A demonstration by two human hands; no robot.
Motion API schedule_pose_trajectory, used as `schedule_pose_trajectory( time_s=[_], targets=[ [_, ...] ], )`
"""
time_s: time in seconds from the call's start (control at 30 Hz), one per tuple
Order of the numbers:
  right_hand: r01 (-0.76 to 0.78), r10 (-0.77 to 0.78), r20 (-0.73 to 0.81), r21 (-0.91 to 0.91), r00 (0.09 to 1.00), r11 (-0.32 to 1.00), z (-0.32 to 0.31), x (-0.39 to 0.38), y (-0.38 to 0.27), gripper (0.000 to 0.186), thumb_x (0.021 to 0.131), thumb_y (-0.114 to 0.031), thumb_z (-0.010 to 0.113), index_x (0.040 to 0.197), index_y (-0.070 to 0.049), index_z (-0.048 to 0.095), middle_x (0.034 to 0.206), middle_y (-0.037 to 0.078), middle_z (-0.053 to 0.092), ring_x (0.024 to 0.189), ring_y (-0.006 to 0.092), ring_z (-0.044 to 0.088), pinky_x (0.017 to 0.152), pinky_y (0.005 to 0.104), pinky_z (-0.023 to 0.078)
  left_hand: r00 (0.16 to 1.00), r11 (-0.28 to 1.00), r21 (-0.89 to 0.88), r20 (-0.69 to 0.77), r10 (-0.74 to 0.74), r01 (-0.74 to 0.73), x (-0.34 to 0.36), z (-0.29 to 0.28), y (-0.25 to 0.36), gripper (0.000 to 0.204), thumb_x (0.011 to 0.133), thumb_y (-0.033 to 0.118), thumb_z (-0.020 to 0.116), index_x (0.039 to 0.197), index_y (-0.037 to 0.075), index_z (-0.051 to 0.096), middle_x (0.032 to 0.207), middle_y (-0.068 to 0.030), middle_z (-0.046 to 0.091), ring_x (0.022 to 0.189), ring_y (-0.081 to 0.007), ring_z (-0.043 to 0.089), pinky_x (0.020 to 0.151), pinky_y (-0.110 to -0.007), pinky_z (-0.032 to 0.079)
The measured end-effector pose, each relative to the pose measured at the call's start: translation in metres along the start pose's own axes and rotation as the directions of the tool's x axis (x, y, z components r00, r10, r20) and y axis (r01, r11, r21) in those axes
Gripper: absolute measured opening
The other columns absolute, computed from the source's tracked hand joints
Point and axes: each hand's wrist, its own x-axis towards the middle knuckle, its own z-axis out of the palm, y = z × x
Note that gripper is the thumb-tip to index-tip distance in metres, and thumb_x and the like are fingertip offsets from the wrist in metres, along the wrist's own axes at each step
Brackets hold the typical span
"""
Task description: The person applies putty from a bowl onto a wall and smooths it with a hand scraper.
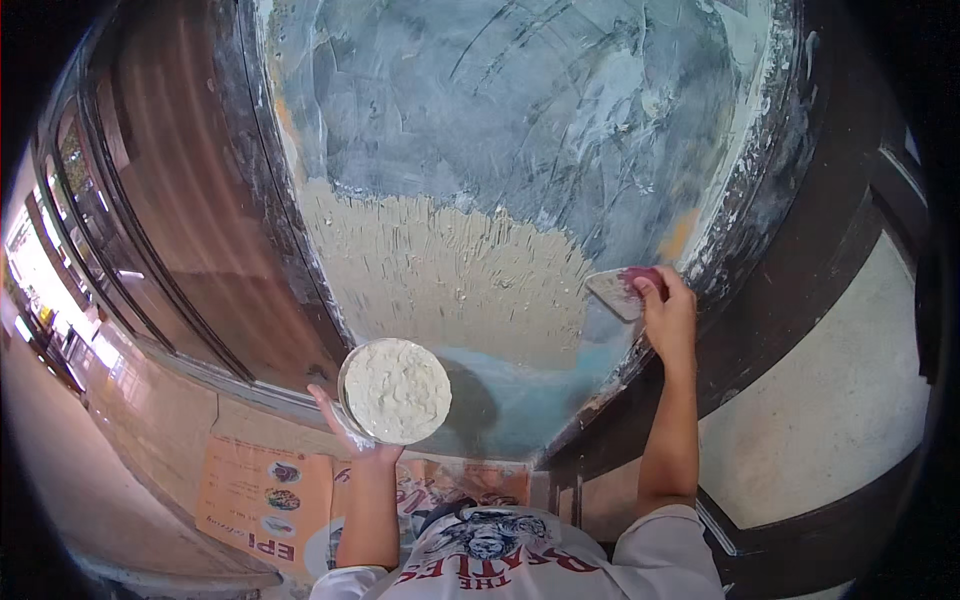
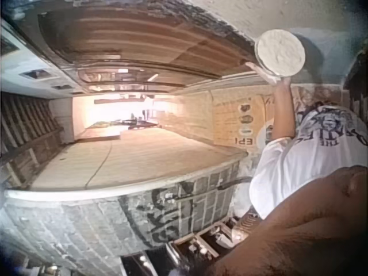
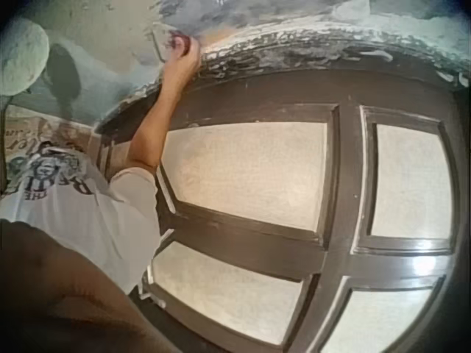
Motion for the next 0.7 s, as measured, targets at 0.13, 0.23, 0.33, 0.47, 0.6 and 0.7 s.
schedule_pose_trajectory(
  time_s=[0.13,0.23,0.33,0.47,0.6,0.7],
  targets=[
    [0.214,-0.228,-0.046,-0.205,0.973,0.955,0.004,0.005,0.0,0.016,0.091,-0.01,0.068,0.101,0.002,0.064,0.087,0.018,0.07,0.078,0.028,0.068,0.073,0.0362,0.052,0.997,0.998,-0.039,0.058,-0.046,0.048,0.004,0.008,-0.005,0.1,0.085,0.084,0.039,0.146,0.006,0.044,0.15,-0.0186,0.045,0.131,-0.0402,0.05,0.105,-0.058,0.045],
    [-0.072,0.083,-0.083,0.127,0.993,0.989,-0.008,0.001,-0.039,0.01,0.094,-0.006,0.064,0.099,0.002,0.065,0.084,0.015,0.068,0.075,0.024,0.066,0.07,0.0331,0.051,0.995,0.994,-0.075,0.066,-0.078,0.083,-0.001,0.028,-0.007,0.097,0.086,0.082,0.041,0.144,0.004,0.047,0.145,-0.0196,0.05,0.127,-0.0402,0.054,0.103,-0.057,0.047],
    [0.335,-0.326,-0.08,0.233,0.942,0.913,0.002,-0.022,-0.047,0.01,0.088,0.001,0.064,0.098,0.002,0.065,0.084,0.014,0.066,0.075,0.0251,0.065,0.071,0.0335,0.051,0.987,0.987,-0.098,0.113,-0.117,0.129,-0.002,0.048,-0.006,0.096,0.087,0.082,0.042,0.141,0.003,0.05,0.141,-0.0201,0.054,0.125,-0.0399,0.055,0.103,-0.057,0.047],
    [0.768,-0.768,0.14,0.065,0.626,0.638,0.003,-0.055,-0.086,0.032,0.067,0.007,0.066,0.098,-0.002,0.066,0.089,0.01,0.065,0.088,0.0308,0.064,0.078,0.0388,0.054,0.975,0.983,-0.067,0.159,-0.158,0.171,-0.001,0.068,-0.004,0.095,0.087,0.081,0.041,0.14,0.002,0.052,0.14,-0.0206,0.055,0.123,-0.0395,0.057,0.102,-0.057,0.048],
    [0.833,-0.811,0.347,0.129,0.471,0.538,0.003,-0.067,-0.103,0.034,0.065,0.001,0.069,0.097,-0.008,0.065,0.097,0.005,0.063,0.095,0.0294,0.063,0.076,0.0385,0.056,0.967,0.985,-0.026,0.195,-0.165,0.173,0.001,0.082,-0.002,0.096,0.088,0.081,0.039,0.141,0.002,0.051,0.141,-0.0215,0.054,0.125,-0.0407,0.056,0.102,-0.058,0.047],
    [0.868,-0.832,0.389,0.138,0.395,0.476,0.003,-0.063,-0.11,0.03,0.067,-0.004,0.07,0.096,-0.011,0.064,0.098,0.003,0.062,0.098,0.0281,0.063,0.074,0.0371,0.057,0.956,0.984,0.012,0.232,-0.178,0.18,0.0,0.088,0.002,0.099,0.087,0.084,0.036,0.142,0.003,0.049,0.141,-0.0187,0.054,0.123,-0.038,0.058,0.102,-0.053,0.048]
  ],
)
